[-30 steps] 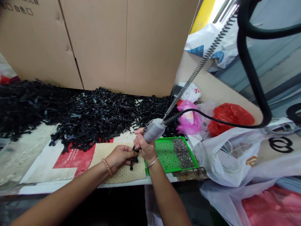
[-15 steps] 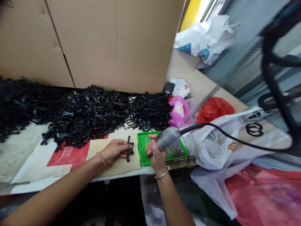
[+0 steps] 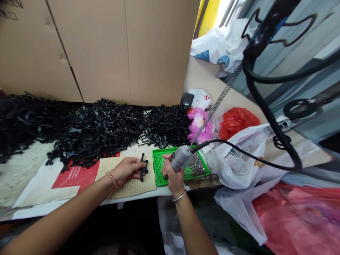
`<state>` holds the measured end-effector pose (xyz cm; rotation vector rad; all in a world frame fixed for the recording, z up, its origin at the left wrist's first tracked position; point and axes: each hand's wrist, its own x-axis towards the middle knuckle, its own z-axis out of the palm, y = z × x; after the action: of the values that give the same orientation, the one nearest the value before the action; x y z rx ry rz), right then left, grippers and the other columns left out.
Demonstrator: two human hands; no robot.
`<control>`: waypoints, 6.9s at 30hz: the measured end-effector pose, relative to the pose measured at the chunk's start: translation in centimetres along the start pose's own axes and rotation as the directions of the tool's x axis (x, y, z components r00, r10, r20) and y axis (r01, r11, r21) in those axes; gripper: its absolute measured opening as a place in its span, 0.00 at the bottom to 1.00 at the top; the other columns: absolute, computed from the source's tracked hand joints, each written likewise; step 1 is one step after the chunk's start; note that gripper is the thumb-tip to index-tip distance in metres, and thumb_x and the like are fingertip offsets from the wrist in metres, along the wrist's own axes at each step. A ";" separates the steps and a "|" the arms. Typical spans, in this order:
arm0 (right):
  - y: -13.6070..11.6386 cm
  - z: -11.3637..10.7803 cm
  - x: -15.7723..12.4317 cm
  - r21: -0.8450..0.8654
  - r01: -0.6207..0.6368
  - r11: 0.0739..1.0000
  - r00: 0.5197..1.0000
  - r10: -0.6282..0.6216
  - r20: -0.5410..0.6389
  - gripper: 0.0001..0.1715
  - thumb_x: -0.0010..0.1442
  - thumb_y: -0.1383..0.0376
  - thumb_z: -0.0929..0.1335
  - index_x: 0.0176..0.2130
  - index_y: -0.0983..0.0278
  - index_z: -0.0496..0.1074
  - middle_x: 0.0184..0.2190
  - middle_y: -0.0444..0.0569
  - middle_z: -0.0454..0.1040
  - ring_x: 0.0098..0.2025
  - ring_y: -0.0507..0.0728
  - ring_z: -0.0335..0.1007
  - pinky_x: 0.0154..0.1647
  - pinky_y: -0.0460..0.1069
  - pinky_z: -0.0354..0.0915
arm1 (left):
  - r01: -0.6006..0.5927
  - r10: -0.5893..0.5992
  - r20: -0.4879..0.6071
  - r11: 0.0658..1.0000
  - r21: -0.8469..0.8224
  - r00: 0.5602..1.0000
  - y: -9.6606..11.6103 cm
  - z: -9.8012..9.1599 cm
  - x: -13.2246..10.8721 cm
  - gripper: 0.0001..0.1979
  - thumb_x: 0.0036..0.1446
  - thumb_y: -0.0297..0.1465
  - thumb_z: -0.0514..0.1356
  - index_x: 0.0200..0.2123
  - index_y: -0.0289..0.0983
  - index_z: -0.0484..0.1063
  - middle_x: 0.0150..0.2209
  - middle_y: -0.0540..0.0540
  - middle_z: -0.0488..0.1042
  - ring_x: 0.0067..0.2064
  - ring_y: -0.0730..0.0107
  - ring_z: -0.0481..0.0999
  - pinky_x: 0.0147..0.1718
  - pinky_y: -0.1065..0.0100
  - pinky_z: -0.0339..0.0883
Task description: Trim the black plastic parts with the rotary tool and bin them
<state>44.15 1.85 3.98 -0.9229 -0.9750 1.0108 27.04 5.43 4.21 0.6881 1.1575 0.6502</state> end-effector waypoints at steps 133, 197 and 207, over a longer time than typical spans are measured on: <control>-2.1 1.5 2.0 0.067 0.021 0.998 0.999 -0.018 -0.038 0.11 0.56 0.57 0.71 0.37 0.61 0.70 0.15 0.35 0.54 0.16 0.49 0.48 0.20 0.45 0.54 | 0.017 -0.014 0.077 0.999 -0.036 0.997 0.1 -0.5 0.1 0.14 0.39 0.33 0.72 0.23 0.31 0.72 0.25 0.44 0.76 0.23 0.74 0.73 0.25 0.72 0.71; 0.3 7.4 3.8 0.245 -0.002 0.969 0.999 0.012 -0.039 0.16 0.52 0.54 0.72 0.35 0.62 0.69 0.14 0.34 0.55 0.15 0.47 0.48 0.19 0.42 0.57 | -0.025 0.034 0.087 0.995 -0.101 0.996 -0.4 -0.8 0.2 0.11 0.33 0.23 0.69 0.23 0.30 0.72 0.24 0.48 0.74 0.26 0.74 0.73 0.29 0.70 0.71; 0.6 7.2 3.7 0.252 0.018 0.967 1.000 -0.012 -0.027 0.15 0.54 0.55 0.71 0.36 0.62 0.70 0.14 0.34 0.55 0.15 0.47 0.48 0.20 0.43 0.57 | -0.026 0.034 0.083 0.996 -0.089 0.996 -0.3 -0.7 0.1 0.09 0.34 0.23 0.68 0.23 0.30 0.72 0.25 0.47 0.73 0.26 0.75 0.73 0.29 0.72 0.71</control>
<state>38.05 6.69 6.32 -0.7133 -0.8086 1.0799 26.44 5.43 3.69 0.6533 1.0365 0.6870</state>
